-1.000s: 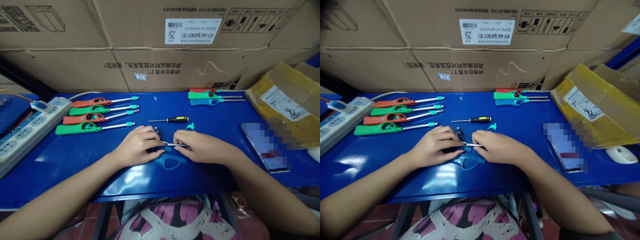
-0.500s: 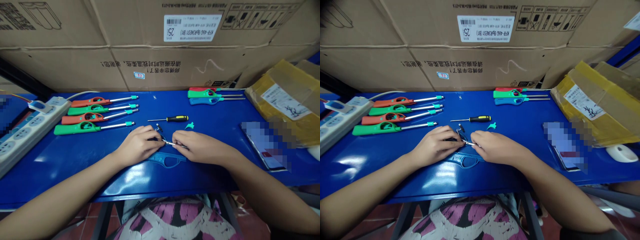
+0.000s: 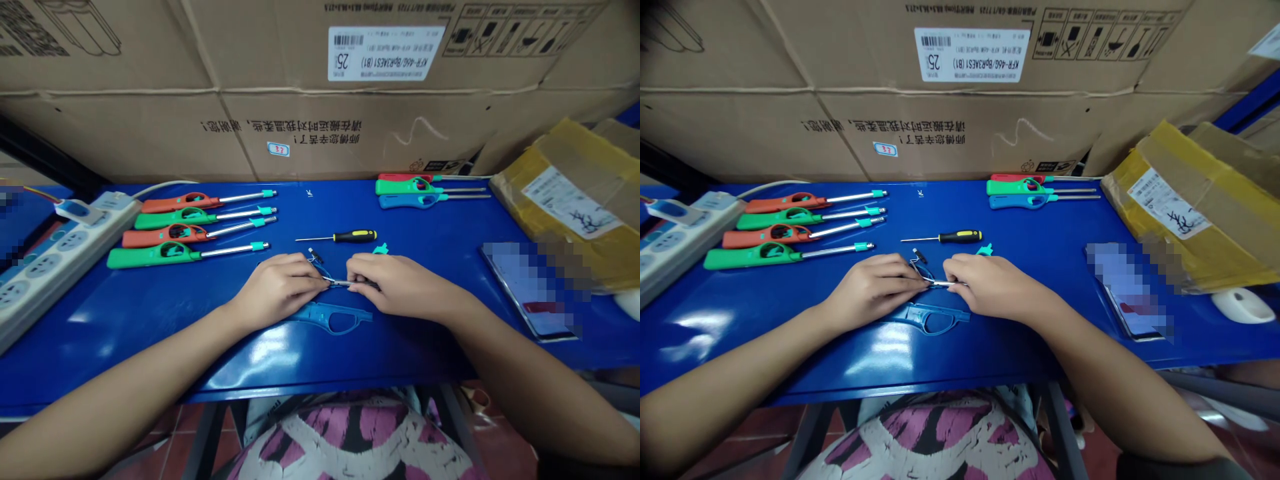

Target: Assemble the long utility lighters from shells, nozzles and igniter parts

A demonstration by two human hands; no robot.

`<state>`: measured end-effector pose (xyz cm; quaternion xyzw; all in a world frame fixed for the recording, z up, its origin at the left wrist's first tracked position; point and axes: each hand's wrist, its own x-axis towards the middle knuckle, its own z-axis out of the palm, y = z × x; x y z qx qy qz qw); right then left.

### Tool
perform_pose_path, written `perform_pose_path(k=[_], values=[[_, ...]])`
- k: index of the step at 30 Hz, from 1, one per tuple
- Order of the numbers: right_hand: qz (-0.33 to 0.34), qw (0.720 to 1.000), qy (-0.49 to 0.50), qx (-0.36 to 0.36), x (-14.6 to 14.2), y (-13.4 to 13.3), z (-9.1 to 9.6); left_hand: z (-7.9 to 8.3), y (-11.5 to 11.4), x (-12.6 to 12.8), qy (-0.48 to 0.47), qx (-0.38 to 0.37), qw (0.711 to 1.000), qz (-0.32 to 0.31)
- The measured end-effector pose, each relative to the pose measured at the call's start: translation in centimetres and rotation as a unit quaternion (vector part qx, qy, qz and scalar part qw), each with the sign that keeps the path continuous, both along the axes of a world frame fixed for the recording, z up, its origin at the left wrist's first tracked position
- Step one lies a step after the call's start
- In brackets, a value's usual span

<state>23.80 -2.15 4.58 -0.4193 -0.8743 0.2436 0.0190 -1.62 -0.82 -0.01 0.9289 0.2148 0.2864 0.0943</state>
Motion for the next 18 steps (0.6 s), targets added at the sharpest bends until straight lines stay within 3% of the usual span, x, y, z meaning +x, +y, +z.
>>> perform_pose_path(k=[10, 18], values=[[0.007, 1.000, 0.004, 0.023, -0.26, 0.17, -0.43, -0.19, 0.09, 0.01, -0.006, -0.012, 1.000, 0.005], [-0.023, 0.999, 0.028, -0.001, -0.08, 0.27, -0.44, -0.21, 0.08, 0.13, -0.016, -0.020, 1.000, 0.009]])
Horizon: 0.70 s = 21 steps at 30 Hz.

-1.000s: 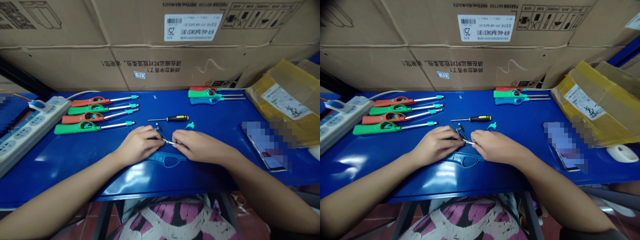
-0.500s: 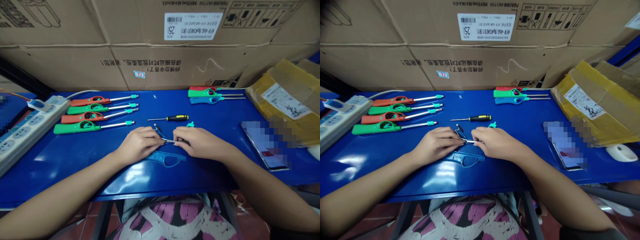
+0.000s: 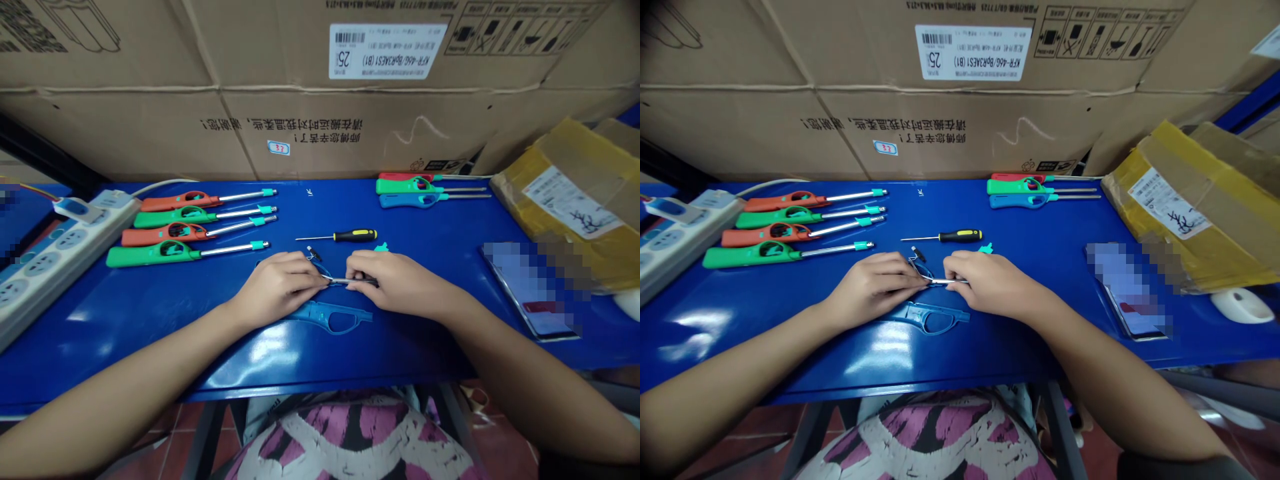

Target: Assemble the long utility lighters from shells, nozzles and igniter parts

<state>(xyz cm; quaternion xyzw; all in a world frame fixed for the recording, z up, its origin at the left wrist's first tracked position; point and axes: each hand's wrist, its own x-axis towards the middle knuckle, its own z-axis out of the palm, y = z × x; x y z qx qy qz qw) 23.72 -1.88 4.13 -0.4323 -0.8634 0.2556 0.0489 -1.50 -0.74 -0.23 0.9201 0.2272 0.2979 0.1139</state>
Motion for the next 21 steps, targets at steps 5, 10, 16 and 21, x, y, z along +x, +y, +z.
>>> perform_pose_path(k=[5, 10, 16, 21], values=[[0.006, 1.000, 0.015, -0.009, 0.41, 0.29, -0.02, 0.00, 0.02, -0.01, -0.001, 0.000, 1.000, 0.000], [0.011, 1.000, 0.017, -0.009, 0.41, 0.26, -0.15, -0.04, 0.03, 0.02, -0.003, -0.008, 1.000, 0.005], [0.007, 1.000, 0.008, -0.008, 0.22, 0.08, -0.13, -0.05, 0.07, 0.04, -0.006, -0.016, 1.000, 0.000], [0.012, 1.000, 0.007, -0.008, 0.14, 0.14, -0.06, 0.14, 0.01, 0.19, 0.009, -0.013, 1.000, 0.005]])
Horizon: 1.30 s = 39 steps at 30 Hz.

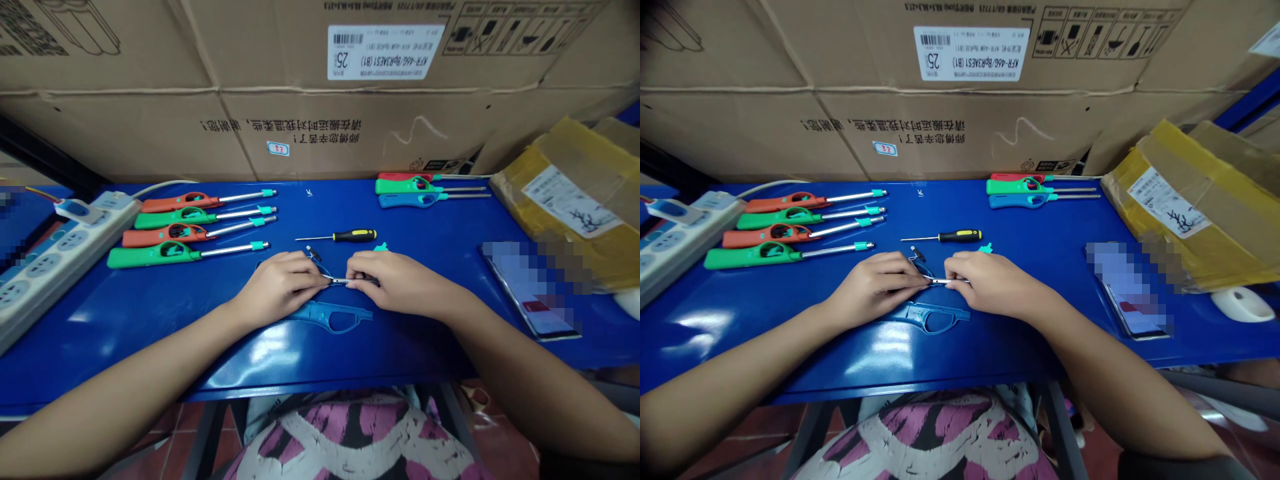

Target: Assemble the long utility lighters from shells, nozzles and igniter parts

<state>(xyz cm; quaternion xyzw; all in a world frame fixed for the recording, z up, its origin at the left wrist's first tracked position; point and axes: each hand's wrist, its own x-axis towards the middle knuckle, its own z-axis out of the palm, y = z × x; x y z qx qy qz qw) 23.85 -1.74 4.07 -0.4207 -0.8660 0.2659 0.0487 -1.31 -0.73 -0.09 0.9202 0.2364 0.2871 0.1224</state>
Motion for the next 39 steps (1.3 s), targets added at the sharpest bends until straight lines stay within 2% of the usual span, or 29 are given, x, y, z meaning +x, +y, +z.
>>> perform_pose_path(k=[7, 13, 22, 26, 39], values=[[0.002, 0.998, -0.048, 0.042, -0.14, -0.20, 0.52, 0.08, -0.09, -0.02, 0.021, -0.004, 1.000, 0.002], [0.015, 0.999, -0.031, 0.036, -0.17, -0.28, 0.58, 0.10, -0.12, 0.16, 0.019, -0.007, 1.000, 0.008], [0.024, 0.996, -0.066, 0.047, -0.01, -0.27, 0.72, 0.13, -0.12, 0.15, 0.032, -0.017, 0.999, 0.015], [0.004, 0.999, -0.031, 0.017, -0.04, -0.08, 0.39, 0.05, -0.07, 0.21, 0.011, -0.025, 0.999, 0.023], [-0.002, 0.998, 0.048, -0.048, -0.47, 0.10, 0.26, 0.46, -0.28, 0.55, -0.013, -0.050, 0.998, 0.027]])
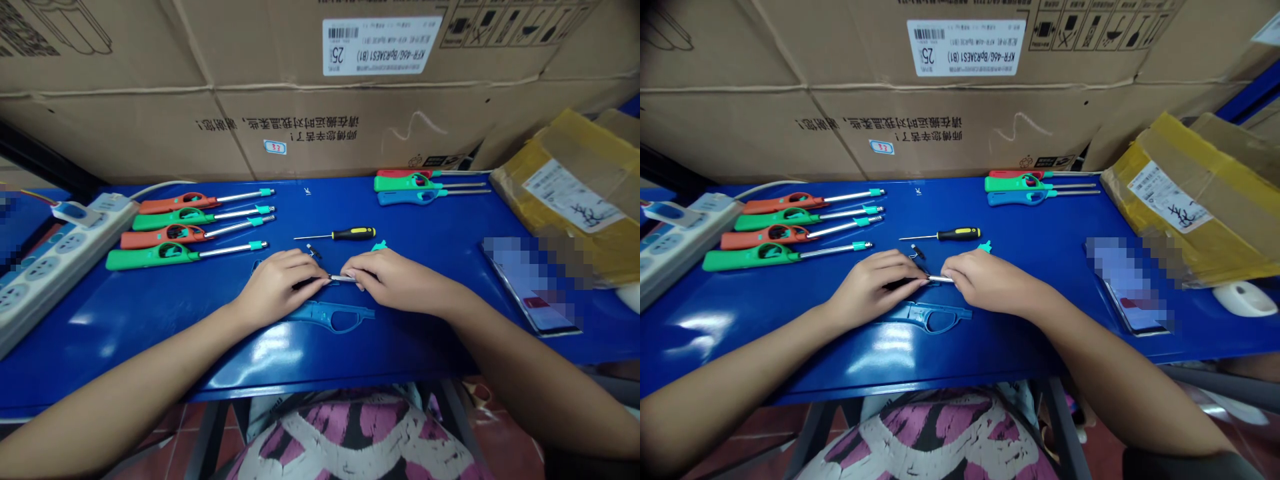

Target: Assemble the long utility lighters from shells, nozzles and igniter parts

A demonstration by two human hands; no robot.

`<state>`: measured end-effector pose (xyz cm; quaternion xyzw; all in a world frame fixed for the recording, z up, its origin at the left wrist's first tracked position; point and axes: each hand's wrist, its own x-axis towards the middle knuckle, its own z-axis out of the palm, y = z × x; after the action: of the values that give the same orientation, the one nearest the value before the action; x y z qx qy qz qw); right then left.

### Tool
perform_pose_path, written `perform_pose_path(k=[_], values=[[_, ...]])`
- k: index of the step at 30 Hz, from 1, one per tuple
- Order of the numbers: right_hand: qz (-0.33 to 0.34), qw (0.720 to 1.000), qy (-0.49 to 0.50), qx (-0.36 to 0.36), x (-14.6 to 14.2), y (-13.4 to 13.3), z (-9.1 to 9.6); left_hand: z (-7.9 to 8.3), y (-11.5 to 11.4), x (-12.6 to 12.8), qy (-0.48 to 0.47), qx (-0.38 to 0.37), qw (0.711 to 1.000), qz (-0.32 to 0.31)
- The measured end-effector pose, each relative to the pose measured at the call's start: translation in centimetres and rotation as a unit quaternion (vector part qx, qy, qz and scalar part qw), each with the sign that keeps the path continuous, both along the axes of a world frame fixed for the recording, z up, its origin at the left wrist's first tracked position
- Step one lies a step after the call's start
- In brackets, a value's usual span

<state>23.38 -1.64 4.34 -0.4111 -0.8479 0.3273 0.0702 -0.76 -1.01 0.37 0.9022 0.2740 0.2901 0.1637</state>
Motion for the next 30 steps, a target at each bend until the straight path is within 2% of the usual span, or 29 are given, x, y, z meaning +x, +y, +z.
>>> perform_pose_path(k=[4, 9, 19, 30], values=[[-0.023, 0.997, 0.043, -0.053, 0.17, -0.20, 0.18, -0.09, 0.08, -0.07, -0.001, -0.002, 1.000, -0.001], [-0.022, 0.995, 0.037, -0.091, 0.28, -0.27, 0.42, -0.13, 0.07, -0.03, -0.002, 0.003, 1.000, -0.002], [-0.028, 0.997, 0.050, -0.053, 0.27, -0.32, 0.49, -0.03, -0.05, -0.18, -0.043, 0.010, 0.999, 0.015], [-0.010, 0.998, 0.059, -0.036, 0.27, -0.54, 0.57, 0.10, 0.27, -0.47, -0.034, 0.100, 0.994, 0.007]])
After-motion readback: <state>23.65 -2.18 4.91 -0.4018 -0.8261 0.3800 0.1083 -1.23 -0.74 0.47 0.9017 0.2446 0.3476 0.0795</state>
